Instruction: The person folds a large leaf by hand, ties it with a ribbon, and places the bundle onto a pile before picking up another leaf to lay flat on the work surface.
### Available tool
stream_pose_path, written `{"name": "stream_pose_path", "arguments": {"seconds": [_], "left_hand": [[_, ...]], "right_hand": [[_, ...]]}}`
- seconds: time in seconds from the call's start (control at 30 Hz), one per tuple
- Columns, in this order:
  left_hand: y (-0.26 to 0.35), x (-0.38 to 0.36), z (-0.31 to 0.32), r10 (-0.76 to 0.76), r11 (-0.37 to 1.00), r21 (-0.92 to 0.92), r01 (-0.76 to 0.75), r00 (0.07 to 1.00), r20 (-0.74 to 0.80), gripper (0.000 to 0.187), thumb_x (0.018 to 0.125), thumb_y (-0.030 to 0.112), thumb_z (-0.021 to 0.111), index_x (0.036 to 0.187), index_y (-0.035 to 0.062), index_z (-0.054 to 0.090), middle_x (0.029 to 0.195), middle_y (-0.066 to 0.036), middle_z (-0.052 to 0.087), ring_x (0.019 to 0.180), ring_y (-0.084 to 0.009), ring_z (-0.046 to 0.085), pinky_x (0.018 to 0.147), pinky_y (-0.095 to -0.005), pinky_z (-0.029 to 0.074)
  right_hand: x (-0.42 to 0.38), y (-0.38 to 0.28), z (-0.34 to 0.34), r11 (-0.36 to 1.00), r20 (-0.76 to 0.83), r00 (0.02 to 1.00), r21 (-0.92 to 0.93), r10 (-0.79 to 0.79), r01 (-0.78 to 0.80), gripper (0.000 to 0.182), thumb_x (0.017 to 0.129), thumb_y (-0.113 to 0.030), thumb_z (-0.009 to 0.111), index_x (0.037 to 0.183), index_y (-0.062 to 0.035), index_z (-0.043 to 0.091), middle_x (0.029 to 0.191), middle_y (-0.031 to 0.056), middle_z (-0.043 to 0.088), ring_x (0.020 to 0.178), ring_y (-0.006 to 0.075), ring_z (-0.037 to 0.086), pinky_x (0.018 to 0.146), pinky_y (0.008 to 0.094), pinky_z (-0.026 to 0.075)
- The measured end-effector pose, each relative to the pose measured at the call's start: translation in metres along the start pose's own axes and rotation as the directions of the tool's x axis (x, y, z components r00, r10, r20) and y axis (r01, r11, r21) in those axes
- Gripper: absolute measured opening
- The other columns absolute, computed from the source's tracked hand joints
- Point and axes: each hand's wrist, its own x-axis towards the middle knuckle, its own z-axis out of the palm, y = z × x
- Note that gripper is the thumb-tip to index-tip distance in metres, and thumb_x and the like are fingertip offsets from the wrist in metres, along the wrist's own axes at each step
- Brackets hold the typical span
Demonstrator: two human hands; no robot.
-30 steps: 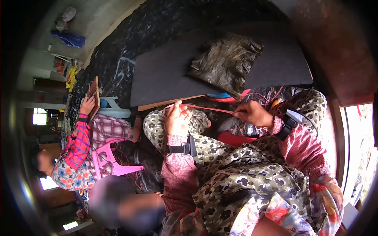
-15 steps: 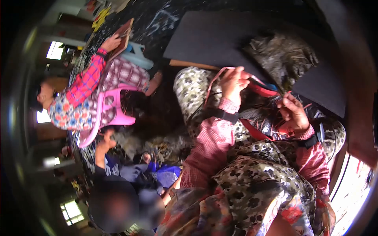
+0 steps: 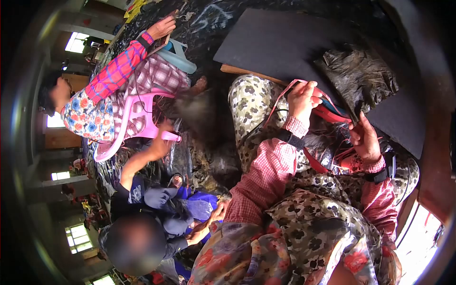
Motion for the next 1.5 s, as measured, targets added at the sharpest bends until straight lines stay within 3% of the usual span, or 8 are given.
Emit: {"name": "stream_pose_path", "arguments": {"seconds": [0.83,0.9,0.97,1.1,1.17,1.23,1.3,1.5], "left_hand": [[0.051,0.057,0.04,0.02,0.902,0.432,-0.025,1.0,0.017,0.025,0.089,0.021,0.064,0.107,0.005,0.061,0.09,-0.003,0.061,0.075,-0.0148,0.058,0.059,-0.0269,0.047],[0.048,0.044,0.05,0.22,0.833,0.492,-0.255,0.967,0.128,0.013,0.088,0.019,0.064,0.091,0.0061,0.065,0.074,0.001,0.059,0.066,-0.011,0.056,0.056,-0.0254,0.044],[0.027,0.071,0.042,0.696,0.171,0.784,-0.596,0.636,0.332,0.015,0.081,0.01,0.061,0.07,0.0009,0.063,0.068,-0.012,0.062,0.062,-0.0263,0.059,0.058,-0.0387,0.046],[-0.001,0.077,0.047,0.777,0.513,0.641,-0.571,0.626,-0.065,0.014,0.078,0.012,0.061,0.081,0.0018,0.069,0.082,-0.017,0.067,0.074,-0.0309,0.065,0.069,-0.0377,0.051],[-0.017,0.096,0.048,0.831,0.48,0.675,-0.56,0.536,-0.146,0.013,0.079,0.011,0.06,0.081,0.0024,0.069,0.076,-0.015,0.066,0.078,-0.0305,0.064,0.07,-0.0373,0.05],[-0.004,0.079,0.048,0.48,0.678,0.653,-0.338,0.876,-0.045,0.01,0.08,0.01,0.059,0.079,0.0042,0.068,0.08,-0.014,0.064,0.081,-0.0308,0.062,0.074,-0.0386,0.049],[-0.01,0.07,0.058,0.494,0.783,0.532,-0.323,0.842,-0.217,0.008,0.08,0.01,0.06,0.078,0.0054,0.067,0.089,-0.013,0.061,0.085,-0.0307,0.06,0.077,-0.0407,0.048],[0.001,0.055,0.048,0.618,0.683,0.634,-0.363,0.75,-0.236,0.007,0.079,0.011,0.065,0.082,0.0058,0.069,0.097,-0.014,0.058,0.091,-0.0323,0.06,0.08,-0.0414,0.048]], "right_hand": [[-0.009,-0.003,0.007,1.0,0.073,0.997,0.029,0.003,-0.005,0.029,0.092,-0.027,0.062,0.073,-0.0054,0.06,0.066,0.004,0.062,0.045,0.0066,0.04,0.039,0.0218,0.028],[-0.014,-0.008,0.013,0.999,0.009,1.0,0.032,0.021,-0.021,0.027,0.091,-0.023,0.062,0.072,-0.0061,0.06,0.064,0.003,0.061,0.044,0.0068,0.036,0.04,0.0221,0.025],[-0.018,-0.006,0.014,0.997,0.056,0.998,-0.074,-0.034,0.038,0.029,0.093,-0.028,0.059,0.073,-0.0071,0.061,0.058,-0.0004,0.054,0.045,0.0064,0.036,0.039,0.023,0.024],[-0.018,0.002,0.003,0.955,-0.056,0.997,-0.296,-0.055,0.036,0.028,0.094,-0.036,0.056,0.087,-0.0105,0.062,0.075,-0.003,0.057,0.055,0.0041,0.042,0.047,0.0208,0.032],[-0.029,-0.01,0.005,0.714,-0.106,0.99,-0.7,-0.094,-0.007,0.034,0.094,-0.032,0.057,0.111,-0.0026,0.061,0.082,-0.0017,0.056,0.069,0.004,0.046,0.058,0.0218,0.039],[-0.029,-0.008,-0.025,0.506,0.044,0.966,-0.845,-0.256,0.173,0.036,0.094,-0.026,0.058,0.119,-0.0005,0.058,0.086,0.0011,0.057,0.071,0.005,0.049,0.06,0.0236,0.041],[-0.04,-0.002,-0.026,0.113,0.251,0.798,-0.923,-0.548,0.368,0.032,0.093,-0.022,0.059,0.117,-0.0003,0.058,0.09,0.0032,0.059,0.071,0.0068,0.05,0.06,0.025,0.042],[-0.061,-0.012,0.011,-0.124,0.405,0.715,-0.903,-0.57,0.413,0.02,0.095,-0.018,0.056,0.1,0.001,0.061,0.085,0.0038,0.055,0.068,0.0109,0.047,0.061,0.0259,0.039]]}}
